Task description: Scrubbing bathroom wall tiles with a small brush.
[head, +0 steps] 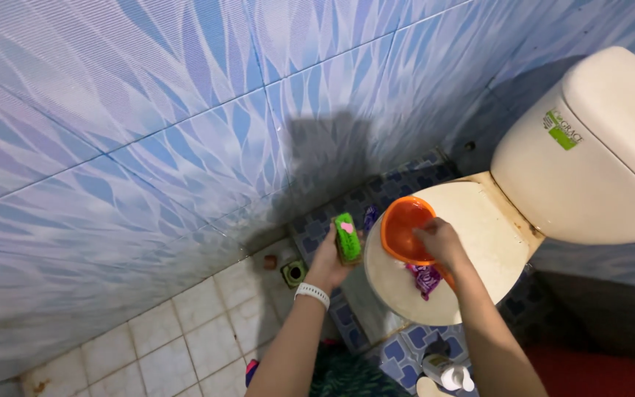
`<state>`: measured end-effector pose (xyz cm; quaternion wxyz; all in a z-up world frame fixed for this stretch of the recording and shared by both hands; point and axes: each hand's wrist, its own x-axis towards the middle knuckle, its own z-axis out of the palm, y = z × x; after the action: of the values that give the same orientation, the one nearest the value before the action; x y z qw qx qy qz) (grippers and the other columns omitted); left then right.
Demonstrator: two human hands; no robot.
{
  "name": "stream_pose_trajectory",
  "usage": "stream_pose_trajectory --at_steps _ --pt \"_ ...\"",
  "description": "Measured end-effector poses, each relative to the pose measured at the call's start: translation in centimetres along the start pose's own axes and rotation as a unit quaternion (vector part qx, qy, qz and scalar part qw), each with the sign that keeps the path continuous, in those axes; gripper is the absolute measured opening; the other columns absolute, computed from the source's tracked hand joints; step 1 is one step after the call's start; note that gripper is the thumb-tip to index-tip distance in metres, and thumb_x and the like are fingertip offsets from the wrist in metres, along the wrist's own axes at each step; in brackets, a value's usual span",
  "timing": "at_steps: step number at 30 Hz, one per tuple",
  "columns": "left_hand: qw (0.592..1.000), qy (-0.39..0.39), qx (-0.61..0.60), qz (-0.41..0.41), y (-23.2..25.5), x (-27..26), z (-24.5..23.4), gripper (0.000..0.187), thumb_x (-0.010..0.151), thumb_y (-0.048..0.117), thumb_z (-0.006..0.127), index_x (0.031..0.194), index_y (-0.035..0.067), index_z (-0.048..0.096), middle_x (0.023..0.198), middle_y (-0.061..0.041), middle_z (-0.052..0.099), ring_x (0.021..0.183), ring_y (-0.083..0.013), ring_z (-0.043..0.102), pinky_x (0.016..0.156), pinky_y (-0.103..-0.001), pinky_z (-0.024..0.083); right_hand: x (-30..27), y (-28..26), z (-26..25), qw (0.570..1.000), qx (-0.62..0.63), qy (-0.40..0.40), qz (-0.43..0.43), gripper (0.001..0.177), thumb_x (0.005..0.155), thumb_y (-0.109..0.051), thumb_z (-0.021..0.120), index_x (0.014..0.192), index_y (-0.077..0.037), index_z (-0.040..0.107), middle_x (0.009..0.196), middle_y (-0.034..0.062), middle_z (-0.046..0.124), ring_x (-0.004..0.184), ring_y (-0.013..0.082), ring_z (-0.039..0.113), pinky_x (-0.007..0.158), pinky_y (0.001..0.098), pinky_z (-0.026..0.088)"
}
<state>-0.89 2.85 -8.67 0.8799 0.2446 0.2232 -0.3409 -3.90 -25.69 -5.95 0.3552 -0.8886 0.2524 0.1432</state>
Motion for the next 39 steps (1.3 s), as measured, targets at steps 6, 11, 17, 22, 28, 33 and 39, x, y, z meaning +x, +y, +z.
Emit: stream_pose_trajectory --at_steps 6,11,17,22,28,33,39 --pt "0.999 -0.004 0.005 0.042 2.7 -2.9 1.5 0.053 0.104 0.057 0.036 0.125 0.017 0.064 0.108 -0.009 0.073 0.093 -0.0247 0.068 0.079 -0.044 0.054 3.9 -6.7 0.7 0.863 0.474 -0.143 -0.103 0.036 0.099 -0.022 0.057 0.125 0.003 0.060 0.136 0.0269 0.067 0.128 0.0402 0.065 0.112 0.0487 0.046" --pt "0.996 0.003 -0.032 0.081 4.8 -3.6 -1.0 0.054 0.104 0.059 0.037 0.124 0.017 0.064 0.108 -0.010 0.073 0.092 -0.0251 0.068 0.075 -0.044 0.053 3.6 -16.4 -1.4 0.527 0.786 -0.292 -0.143 0.022 0.106 -0.009 0.043 0.118 0.006 0.055 0.144 0.0277 0.059 0.141 0.0432 0.056 0.122 0.0536 0.035" --pt "0.994 0.036 -0.046 0.094 7.5 -7.3 -0.4 0.053 0.104 0.060 0.039 0.124 0.018 0.062 0.107 -0.008 0.073 0.093 -0.0234 0.067 0.074 -0.042 0.054 0.0 -24.5 -5.3 0.703 0.643 -0.257 -0.159 0.022 0.101 -0.024 0.056 0.114 -0.008 0.064 0.122 0.0110 0.068 0.122 0.0268 0.061 0.116 0.0598 0.036" --pt "0.990 0.006 -0.058 0.130 9.0 -6.8 -1.1 0.052 0.104 0.057 0.038 0.125 0.015 0.062 0.111 -0.008 0.071 0.095 -0.0250 0.067 0.076 -0.044 0.052 16.9 0.7 7.6 0.638 0.740 -0.142 0.160 0.011 0.101 -0.017 0.056 0.095 -0.008 0.057 0.101 0.0173 0.064 0.090 0.0308 0.065 0.092 0.0482 0.051" --pt "0.990 0.010 -0.051 0.134 9.1 -7.6 0.0 0.053 0.105 0.057 0.038 0.124 0.013 0.061 0.110 -0.008 0.070 0.096 -0.0249 0.067 0.079 -0.046 0.053 7.3 -3.1 5.9 0.701 0.681 -0.036 0.209 0.020 0.100 -0.029 0.051 0.103 -0.011 0.058 0.122 0.0202 0.062 0.115 0.0391 0.058 0.103 0.0577 0.045" --pt "0.989 0.025 -0.045 0.141 9.4 -7.5 0.0 0.054 0.104 0.058 0.040 0.123 0.012 0.061 0.106 -0.008 0.068 0.094 -0.0260 0.066 0.079 -0.047 0.053 5.1 -13.2 2.4 0.591 0.768 -0.231 -0.091 0.017 0.105 -0.019 0.054 0.101 -0.004 0.058 0.135 0.0245 0.061 0.137 0.0409 0.054 0.124 0.0555 0.034" --pt "0.988 0.032 -0.066 0.138 9.3 -7.3 0.2 0.053 0.103 0.060 0.041 0.122 0.014 0.061 0.105 -0.012 0.068 0.092 -0.0296 0.063 0.077 -0.048 0.052 -8.8 -34.3 -8.7 0.658 0.641 -0.309 -0.245 0.038 0.103 -0.028 0.054 0.132 -0.005 0.060 0.140 0.0151 0.063 0.134 0.0280 0.057 0.119 0.0534 0.039"
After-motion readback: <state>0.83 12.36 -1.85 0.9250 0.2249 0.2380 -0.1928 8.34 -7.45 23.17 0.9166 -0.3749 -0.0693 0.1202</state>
